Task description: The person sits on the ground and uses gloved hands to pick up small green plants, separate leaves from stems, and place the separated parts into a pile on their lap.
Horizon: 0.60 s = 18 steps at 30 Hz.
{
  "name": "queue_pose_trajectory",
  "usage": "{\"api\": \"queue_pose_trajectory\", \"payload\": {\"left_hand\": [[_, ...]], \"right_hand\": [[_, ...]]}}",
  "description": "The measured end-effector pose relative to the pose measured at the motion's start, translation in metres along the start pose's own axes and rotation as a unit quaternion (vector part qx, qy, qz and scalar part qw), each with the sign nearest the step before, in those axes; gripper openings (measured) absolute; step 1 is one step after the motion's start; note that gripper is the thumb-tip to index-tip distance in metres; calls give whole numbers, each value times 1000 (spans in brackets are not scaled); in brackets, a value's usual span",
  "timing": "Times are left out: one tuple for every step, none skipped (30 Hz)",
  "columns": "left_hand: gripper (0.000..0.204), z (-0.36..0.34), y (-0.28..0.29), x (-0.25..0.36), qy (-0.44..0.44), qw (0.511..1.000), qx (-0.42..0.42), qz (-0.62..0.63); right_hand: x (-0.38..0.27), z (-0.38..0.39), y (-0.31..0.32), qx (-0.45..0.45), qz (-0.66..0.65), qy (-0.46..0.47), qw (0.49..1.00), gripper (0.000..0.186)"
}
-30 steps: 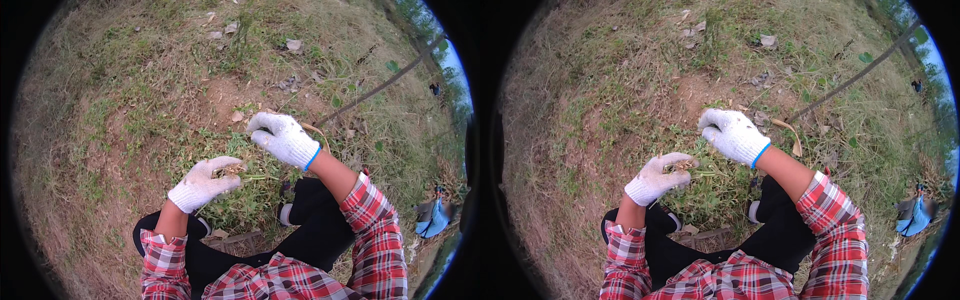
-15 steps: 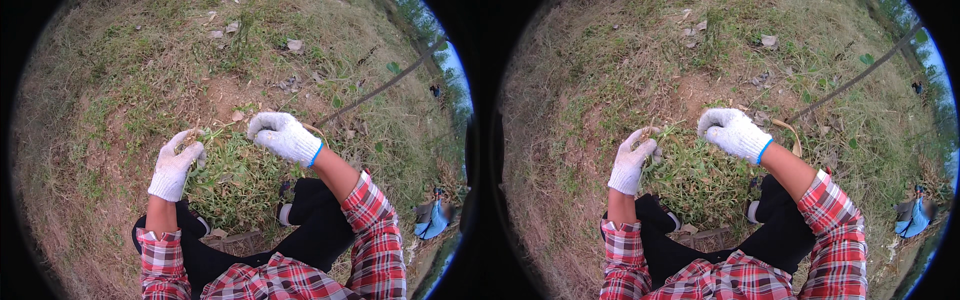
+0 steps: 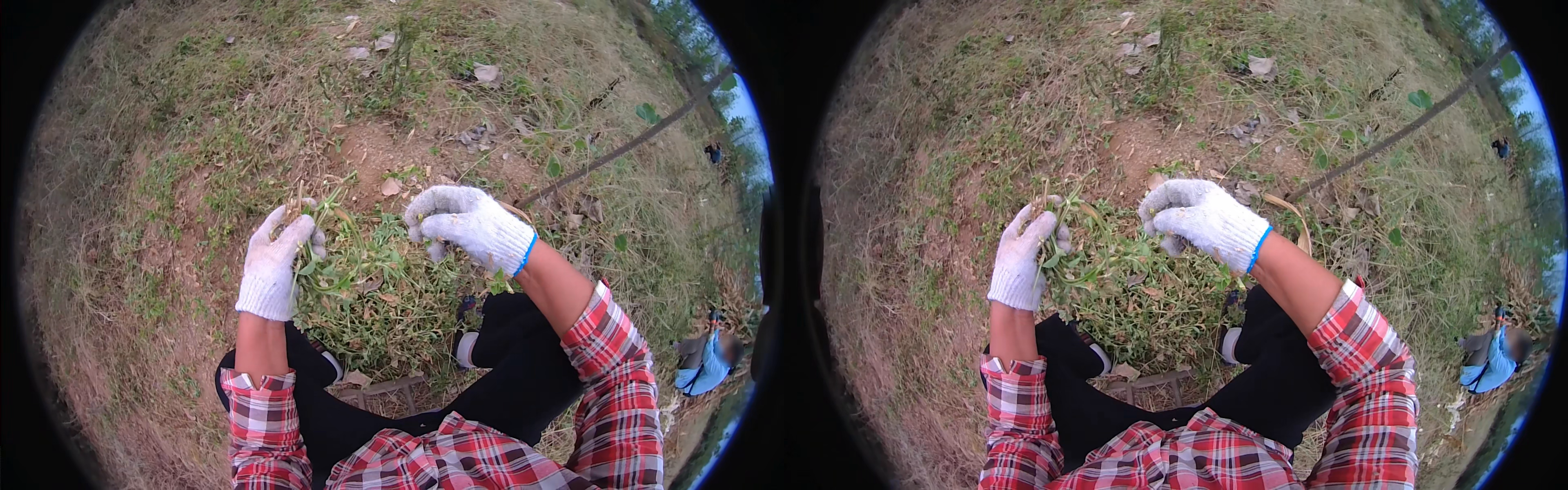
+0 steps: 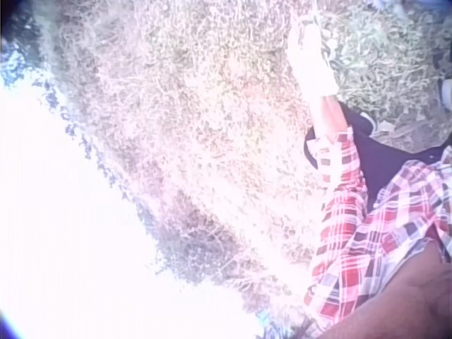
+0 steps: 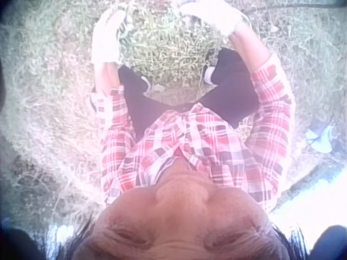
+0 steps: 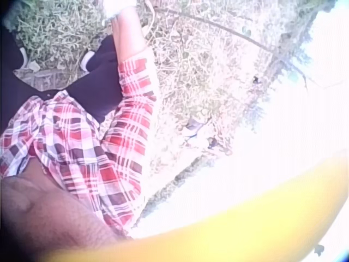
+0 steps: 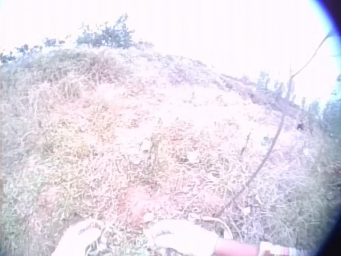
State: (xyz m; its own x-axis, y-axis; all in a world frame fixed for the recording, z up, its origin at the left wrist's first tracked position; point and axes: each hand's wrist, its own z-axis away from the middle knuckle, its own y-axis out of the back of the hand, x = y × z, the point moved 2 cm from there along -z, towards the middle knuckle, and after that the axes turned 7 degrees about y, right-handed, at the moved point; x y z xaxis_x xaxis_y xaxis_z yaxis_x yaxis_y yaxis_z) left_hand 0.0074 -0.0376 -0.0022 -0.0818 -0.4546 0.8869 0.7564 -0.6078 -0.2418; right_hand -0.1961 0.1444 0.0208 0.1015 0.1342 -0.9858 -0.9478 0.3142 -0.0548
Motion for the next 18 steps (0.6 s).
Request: {"api": "queue_pose_trajectory", "payload": {"left_hand": [[34,0,0,1,-1,1000,-2,0],[34,1,0,1,-1,1000,-3,-1],[34,1,2,1,-1,1000,1,-3],[34,1,3,0,-1,1000,5,-5],[34,1,3,0,-1,1000,7,-6],[34,1,2,0,3,1000,9,-7],[34,1,1,1,7,1000,12,-9],[34,2,1,2,10,1000,15,-11],[34,1,1,2,11,1000,14,-11],[34,1,2,2,11,1000,13,-11],[33,0,2,1,12,1000,12,-12],[34,0,2,1,16,1000,11,-17],[34,-1,1,2,20,999,11,-23],[34,-1,2,1,24,999,11,-29],[35,-2,2,1,22,999,9,-26],[35,-2,3,-1,20,1000,6,-22],[35,-3,3,-2,19,1000,3,-18],[36,-2,3,-1,21,1000,2,-15]], "right_hand": [[-1,1,-1,-3,-4,-6,1000,18],[-2,2,-3,-7,-9,-12,1000,17],[-5,3,-5,-12,-14,-18,1000,15],[-8,5,-7,-16,-19,-24,999,15],[-13,7,-9,-18,-24,-30,999,15],[-16,8,-11,-20,-29,-36,999,15],[-14,8,-11,-18,-28,-40,999,15],[-13,7,-11,-15,-28,-43,999,16],[-11,6,-10,-13,-28,-46,998,16],[-7,6,-10,-12,-37,-34,999,16],[-2,5,-10,-11,-46,-22,999,16],[0,5,-10,-9,-54,-10,998,16],[0,6,-11,-13,-46,-8,999,16],[0,6,-12,-17,-38,-7,999,16],[0,6,-12,-21,-30,-5,999,16],[-1,7,-14,-25,-37,-12,999,17],[-4,8,-16,-29,-45,-19,998,17],[-6,8,-19,-34,-52,-27,998,18]]}}
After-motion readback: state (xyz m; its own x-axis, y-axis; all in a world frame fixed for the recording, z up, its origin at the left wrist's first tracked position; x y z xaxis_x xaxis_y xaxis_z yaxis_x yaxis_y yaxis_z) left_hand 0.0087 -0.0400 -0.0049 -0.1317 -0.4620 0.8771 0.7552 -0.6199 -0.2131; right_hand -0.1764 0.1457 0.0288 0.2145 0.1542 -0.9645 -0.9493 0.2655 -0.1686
